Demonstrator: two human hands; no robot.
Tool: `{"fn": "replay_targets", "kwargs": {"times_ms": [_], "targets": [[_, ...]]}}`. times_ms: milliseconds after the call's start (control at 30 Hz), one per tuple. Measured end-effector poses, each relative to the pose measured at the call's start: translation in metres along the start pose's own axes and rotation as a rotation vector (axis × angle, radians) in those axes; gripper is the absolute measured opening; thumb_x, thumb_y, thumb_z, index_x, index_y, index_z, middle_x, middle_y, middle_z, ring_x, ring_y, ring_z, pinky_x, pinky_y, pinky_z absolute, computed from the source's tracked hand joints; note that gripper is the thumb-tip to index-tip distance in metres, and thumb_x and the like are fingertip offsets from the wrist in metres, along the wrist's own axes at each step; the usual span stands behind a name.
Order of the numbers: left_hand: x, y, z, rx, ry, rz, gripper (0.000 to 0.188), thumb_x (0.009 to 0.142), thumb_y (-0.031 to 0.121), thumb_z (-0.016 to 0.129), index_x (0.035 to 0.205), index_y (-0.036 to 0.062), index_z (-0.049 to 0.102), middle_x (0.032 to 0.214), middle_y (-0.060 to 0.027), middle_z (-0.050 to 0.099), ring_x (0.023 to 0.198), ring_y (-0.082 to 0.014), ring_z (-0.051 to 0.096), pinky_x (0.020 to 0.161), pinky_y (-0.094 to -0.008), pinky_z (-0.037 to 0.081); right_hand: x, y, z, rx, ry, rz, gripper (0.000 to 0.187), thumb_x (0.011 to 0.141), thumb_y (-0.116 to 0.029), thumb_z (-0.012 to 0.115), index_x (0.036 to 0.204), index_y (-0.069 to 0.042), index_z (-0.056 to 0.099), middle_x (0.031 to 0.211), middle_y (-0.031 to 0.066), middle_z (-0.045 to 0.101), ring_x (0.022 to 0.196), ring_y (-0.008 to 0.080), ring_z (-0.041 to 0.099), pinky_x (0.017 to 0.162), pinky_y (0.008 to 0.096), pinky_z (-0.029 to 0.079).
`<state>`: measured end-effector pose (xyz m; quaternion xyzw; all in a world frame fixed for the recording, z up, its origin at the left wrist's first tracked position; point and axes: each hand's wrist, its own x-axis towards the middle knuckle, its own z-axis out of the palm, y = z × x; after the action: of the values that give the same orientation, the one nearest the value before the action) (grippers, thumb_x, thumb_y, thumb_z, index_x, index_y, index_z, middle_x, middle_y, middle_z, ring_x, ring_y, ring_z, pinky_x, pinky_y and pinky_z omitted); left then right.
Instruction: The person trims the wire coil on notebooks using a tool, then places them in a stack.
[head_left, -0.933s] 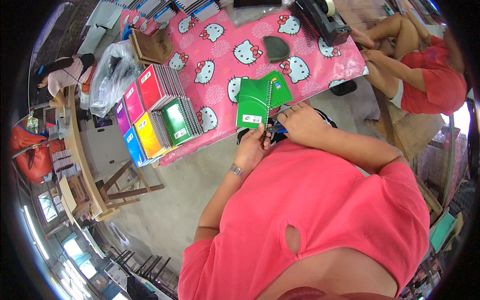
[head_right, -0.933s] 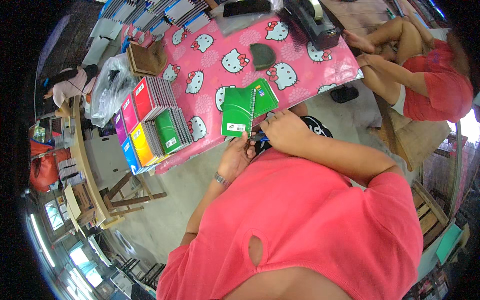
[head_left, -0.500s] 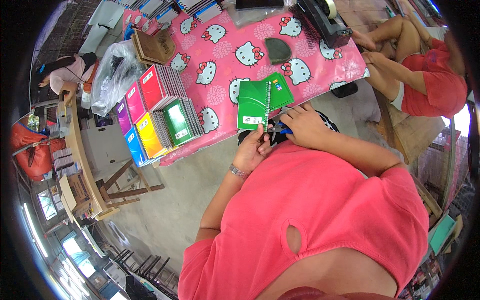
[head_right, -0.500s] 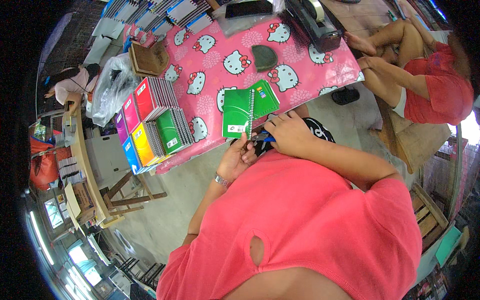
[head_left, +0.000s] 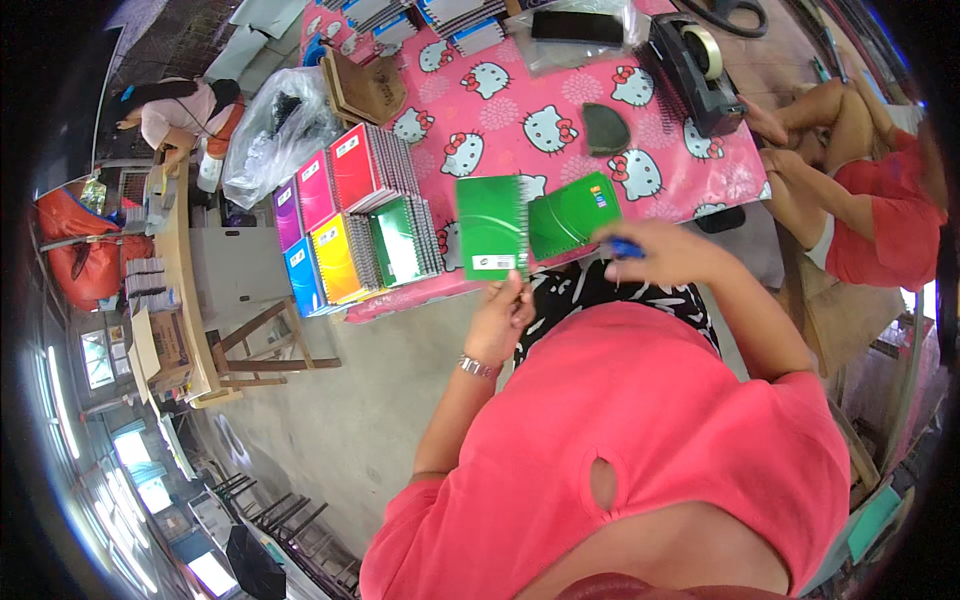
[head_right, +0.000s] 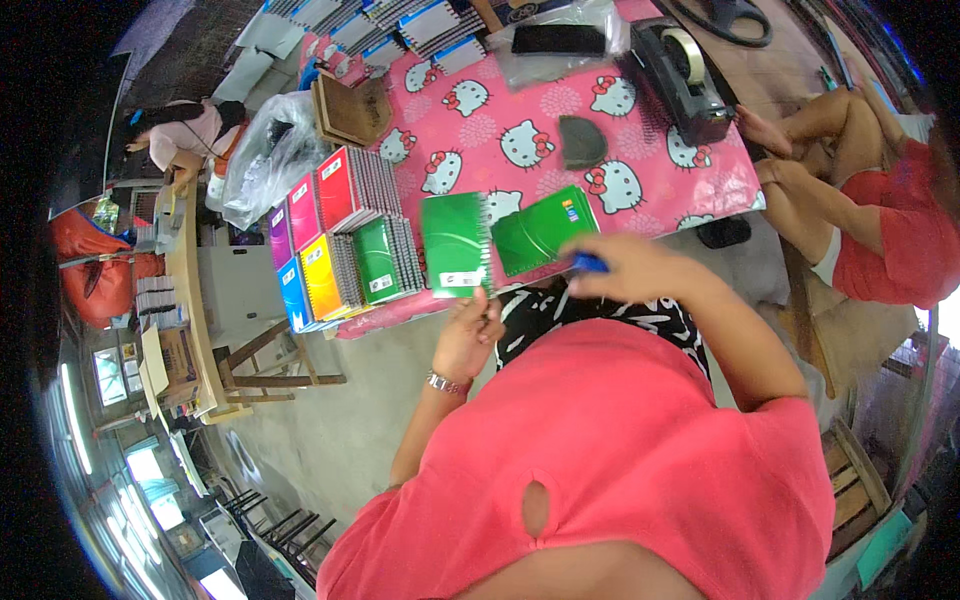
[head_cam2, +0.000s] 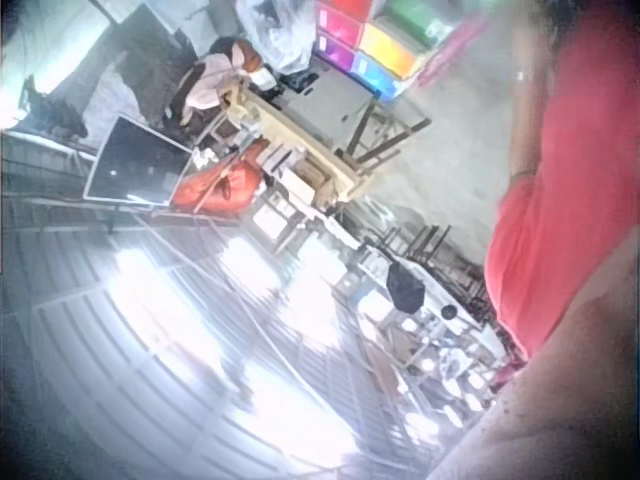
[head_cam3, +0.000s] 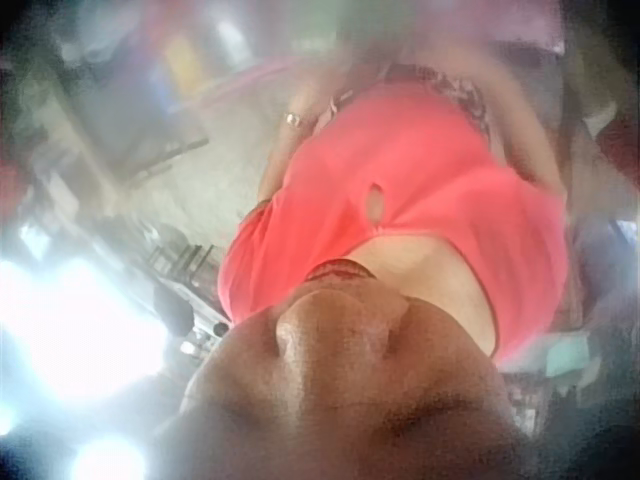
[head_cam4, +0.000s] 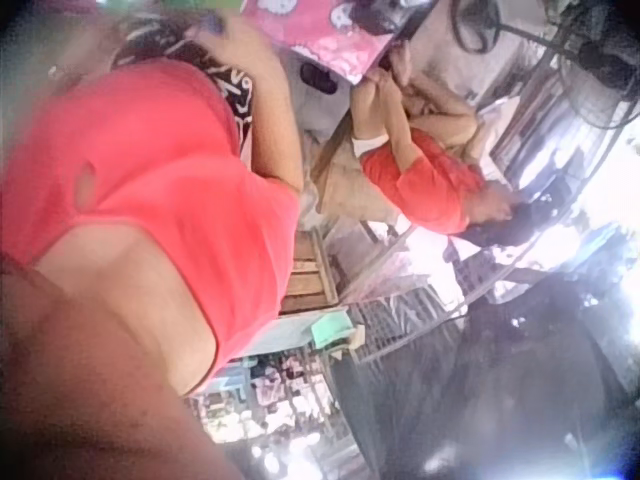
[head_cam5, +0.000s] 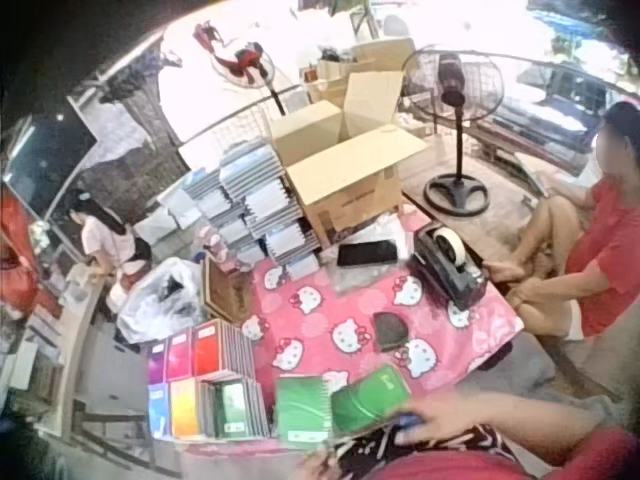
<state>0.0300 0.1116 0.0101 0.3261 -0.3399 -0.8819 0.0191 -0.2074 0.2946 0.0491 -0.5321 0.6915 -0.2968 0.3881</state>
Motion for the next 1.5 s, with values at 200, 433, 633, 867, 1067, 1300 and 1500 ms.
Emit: {"fn": "replay_targets", "kwargs": {"times_ms": [200,433,633,867,1067,1300,1500], "targets": [[-0.007,0.053,-0.038,-0.029,0.224,0.339,0.03,0.1,0.033,0.052,0.108,0.0042,0.058,0.07,0.0014,0.05,0.05,-0.0063,0.034,0.049,-0.0222,0.029,0.02,0.082,-0.02,-0.575,0.593,0.323,0.054,0.077,-0.026,0.067,0.126,-0.006,0.054,0.113,0.0159,0.057,0.109,0.0346,0.052,0.093,0.0491,0.041],[-0.013,0.045,-0.071,-0.426,0.331,0.299,0.035,0.099,0.035,0.052,0.11,0.0022,0.057,0.067,0.0013,0.053,0.049,-0.0075,0.038,0.047,-0.0236,0.031,0.03,0.075,-0.001,-0.679,0.658,0.237,0.055,0.075,-0.023,0.071,0.126,-0.01,0.054,0.112,0.0119,0.053,0.109,0.0308,0.05,0.092,0.0469,0.04],[-0.016,0.025,-0.07,-0.555,0.153,0.217,0.034,0.099,0.035,0.053,0.112,0.0043,0.06,0.072,0.0012,0.055,0.053,-0.0086,0.043,0.051,-0.0238,0.035,0.03,0.083,-0.004,-0.654,0.653,0.162,0.051,0.075,-0.022,0.072,0.122,-0.01,0.056,0.112,0.0109,0.053,0.111,0.0304,0.05,0.093,0.0467,0.04],[0.031,0.156,-0.034,-0.497,-0.004,0.529,0.015,0.098,0.004,0.048,0.107,-0.0031,0.059,0.095,-0.0076,0.063,0.09,-0.0157,0.061,0.085,-0.0261,0.054,0.028,0.077,-0.011,-0.67,0.601,0.245,0.052,0.074,-0.026,0.074,0.121,-0.011,0.057,0.114,0.0101,0.054,0.112,0.0306,0.05,0.094,0.0469,0.04],[0.059,0.352,-0.063,-0.458,0.25,0.883,0.041,0.096,0.02,0.056,0.129,-0.0027,0.045,0.129,-0.0189,0.049,0.109,-0.0281,0.056,0.091,-0.0367,0.052,0.03,0.082,-0.01,-0.654,0.598,0.188,0.052,0.075,-0.026,0.074,0.122,-0.011,0.057,0.116,0.0098,0.054,0.114,0.0304,0.049,0.095,0.0467,0.04],[0.056,0.203,-0.053,1.483,0.657,0.732,0.037,0.086,0.032,0.068,0.109,0.0041,0.06,0.106,-0.0146,0.062,0.099,-0.03,0.06,0.08,-0.0415,0.05,0.031,0.076,-0.008,-0.6,0.629,0.155,0.052,0.074,-0.025,0.075,0.122,-0.011,0.057,0.116,0.0094,0.053,0.114,0.0303,0.048,0.096,0.0475,0.039],[0.026,0.087,-0.019,1.988,0.953,0.585,0.051,0.079,0.024,0.072,0.12,0.0037,0.05,0.115,-0.0169,0.053,0.103,-0.0371,0.056,0.082,-0.0472,0.05,0.026,0.08,-0.01,-0.64,0.61,0.174,0.053,0.074,-0.025,0.074,0.122,-0.013,0.056,0.115,0.0089,0.053,0.112,0.0303,0.049,0.095,0.0478,0.039]]}}
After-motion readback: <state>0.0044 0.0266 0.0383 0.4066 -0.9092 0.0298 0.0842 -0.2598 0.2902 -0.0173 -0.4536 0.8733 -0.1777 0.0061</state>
